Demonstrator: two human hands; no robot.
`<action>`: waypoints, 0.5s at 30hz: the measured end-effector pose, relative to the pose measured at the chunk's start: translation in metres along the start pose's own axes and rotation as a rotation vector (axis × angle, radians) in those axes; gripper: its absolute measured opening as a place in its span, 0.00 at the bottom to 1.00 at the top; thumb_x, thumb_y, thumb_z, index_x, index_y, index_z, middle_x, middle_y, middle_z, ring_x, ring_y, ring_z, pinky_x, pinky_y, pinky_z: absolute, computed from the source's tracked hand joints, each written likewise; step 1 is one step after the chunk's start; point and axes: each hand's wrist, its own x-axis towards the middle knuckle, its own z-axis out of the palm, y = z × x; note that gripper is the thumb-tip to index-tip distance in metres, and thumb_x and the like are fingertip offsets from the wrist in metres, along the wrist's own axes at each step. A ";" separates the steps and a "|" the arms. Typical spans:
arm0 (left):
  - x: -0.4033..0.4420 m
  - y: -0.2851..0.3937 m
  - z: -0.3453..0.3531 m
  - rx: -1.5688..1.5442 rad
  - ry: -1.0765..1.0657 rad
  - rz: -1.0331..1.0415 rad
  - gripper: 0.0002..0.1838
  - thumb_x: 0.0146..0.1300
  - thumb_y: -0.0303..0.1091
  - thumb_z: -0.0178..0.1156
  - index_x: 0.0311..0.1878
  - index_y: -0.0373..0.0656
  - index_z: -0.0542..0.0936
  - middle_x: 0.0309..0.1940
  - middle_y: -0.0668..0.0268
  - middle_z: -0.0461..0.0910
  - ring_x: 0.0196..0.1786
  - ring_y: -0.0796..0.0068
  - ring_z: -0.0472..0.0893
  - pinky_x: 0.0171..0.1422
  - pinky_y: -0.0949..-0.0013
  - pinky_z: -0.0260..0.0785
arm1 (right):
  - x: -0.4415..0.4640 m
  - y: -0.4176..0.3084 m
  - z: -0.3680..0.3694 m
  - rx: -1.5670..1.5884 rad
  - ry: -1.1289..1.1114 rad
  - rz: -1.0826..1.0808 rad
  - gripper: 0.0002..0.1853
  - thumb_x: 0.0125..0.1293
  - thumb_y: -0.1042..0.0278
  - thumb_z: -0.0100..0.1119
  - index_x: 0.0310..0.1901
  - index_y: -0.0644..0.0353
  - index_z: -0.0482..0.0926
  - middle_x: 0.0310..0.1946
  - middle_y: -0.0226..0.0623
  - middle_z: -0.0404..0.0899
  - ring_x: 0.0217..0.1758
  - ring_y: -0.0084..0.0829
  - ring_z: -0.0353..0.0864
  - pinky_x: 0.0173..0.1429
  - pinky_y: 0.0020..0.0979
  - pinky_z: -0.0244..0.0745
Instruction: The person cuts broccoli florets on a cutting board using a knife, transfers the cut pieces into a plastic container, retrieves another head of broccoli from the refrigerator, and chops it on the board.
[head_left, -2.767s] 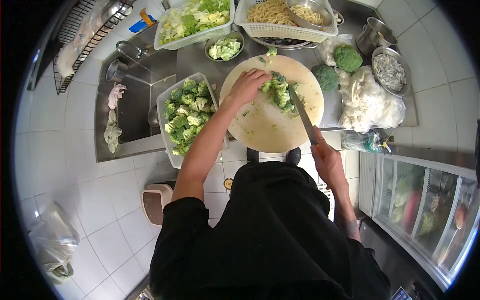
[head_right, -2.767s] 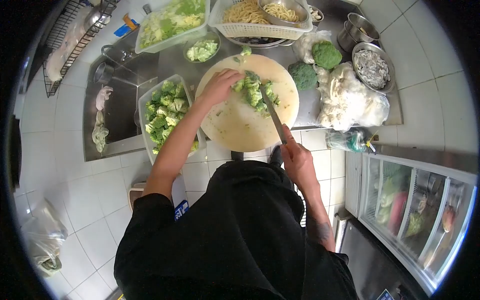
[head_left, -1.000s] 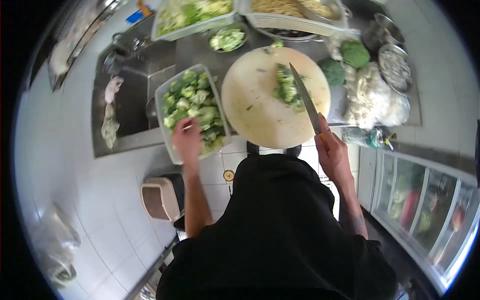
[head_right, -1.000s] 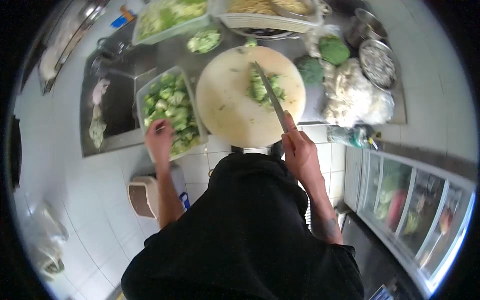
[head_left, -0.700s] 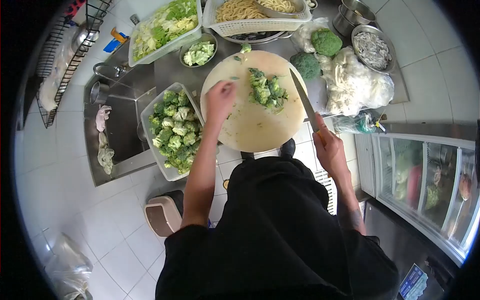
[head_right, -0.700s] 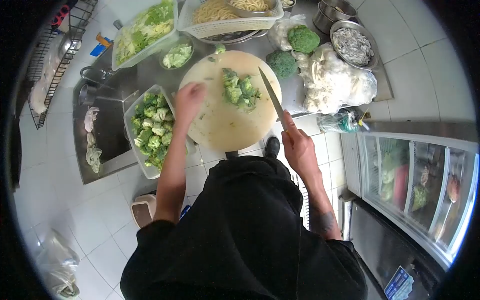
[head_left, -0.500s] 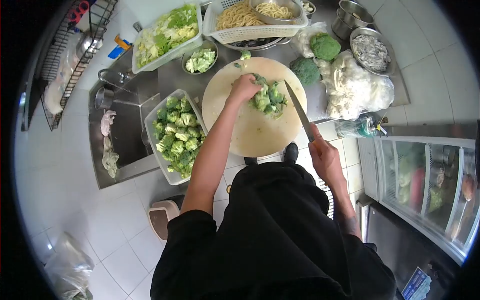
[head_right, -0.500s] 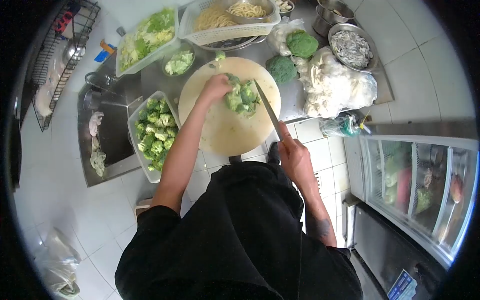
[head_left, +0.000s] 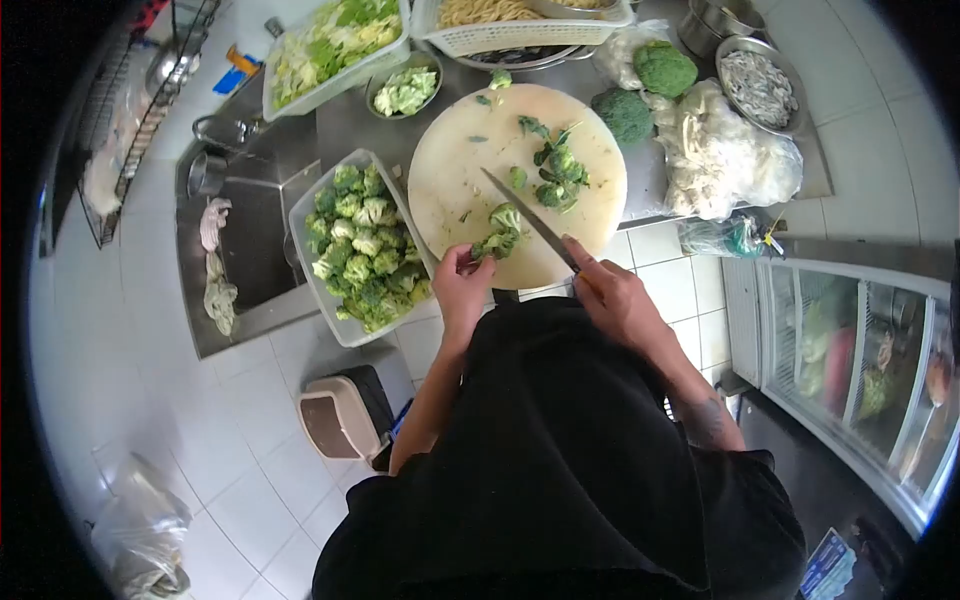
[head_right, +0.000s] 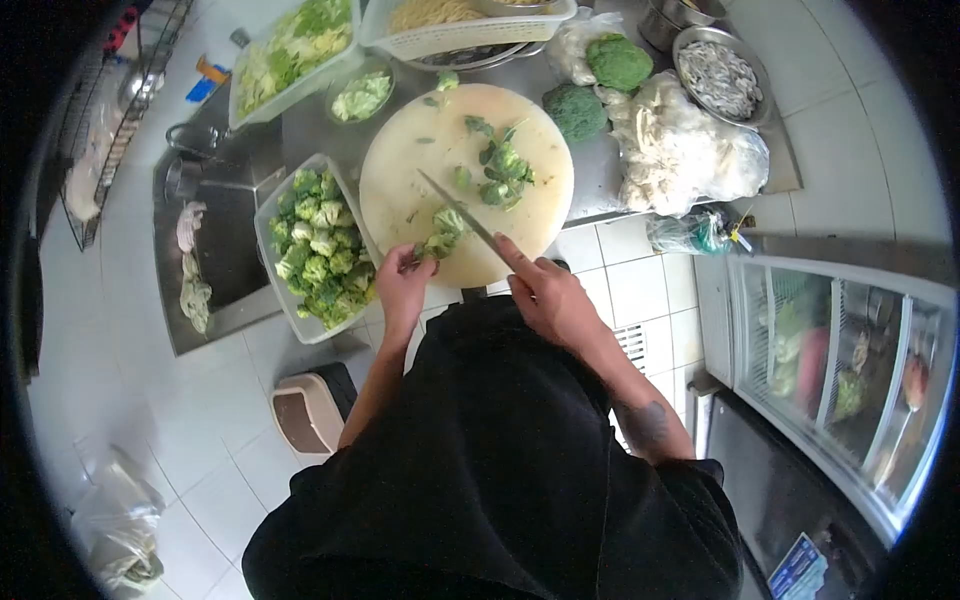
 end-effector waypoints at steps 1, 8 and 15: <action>-0.007 -0.008 0.002 -0.008 0.037 0.001 0.17 0.61 0.32 0.74 0.49 0.34 0.84 0.40 0.60 0.88 0.38 0.73 0.87 0.44 0.70 0.79 | 0.003 0.000 0.007 -0.009 -0.022 -0.006 0.33 0.72 0.70 0.57 0.78 0.42 0.66 0.31 0.53 0.81 0.34 0.55 0.84 0.44 0.50 0.80; -0.026 -0.006 0.000 0.123 0.076 0.036 0.13 0.60 0.31 0.75 0.43 0.33 0.86 0.31 0.60 0.89 0.33 0.75 0.86 0.42 0.70 0.79 | 0.018 -0.004 0.040 -0.127 -0.146 -0.128 0.33 0.74 0.67 0.56 0.79 0.41 0.63 0.29 0.51 0.79 0.30 0.56 0.83 0.39 0.52 0.80; -0.029 0.000 -0.001 0.045 0.067 0.009 0.13 0.60 0.31 0.75 0.42 0.33 0.85 0.32 0.60 0.89 0.32 0.76 0.86 0.40 0.70 0.78 | 0.023 -0.022 0.046 -0.153 -0.008 -0.297 0.34 0.73 0.68 0.57 0.79 0.47 0.61 0.32 0.52 0.78 0.27 0.55 0.83 0.33 0.51 0.81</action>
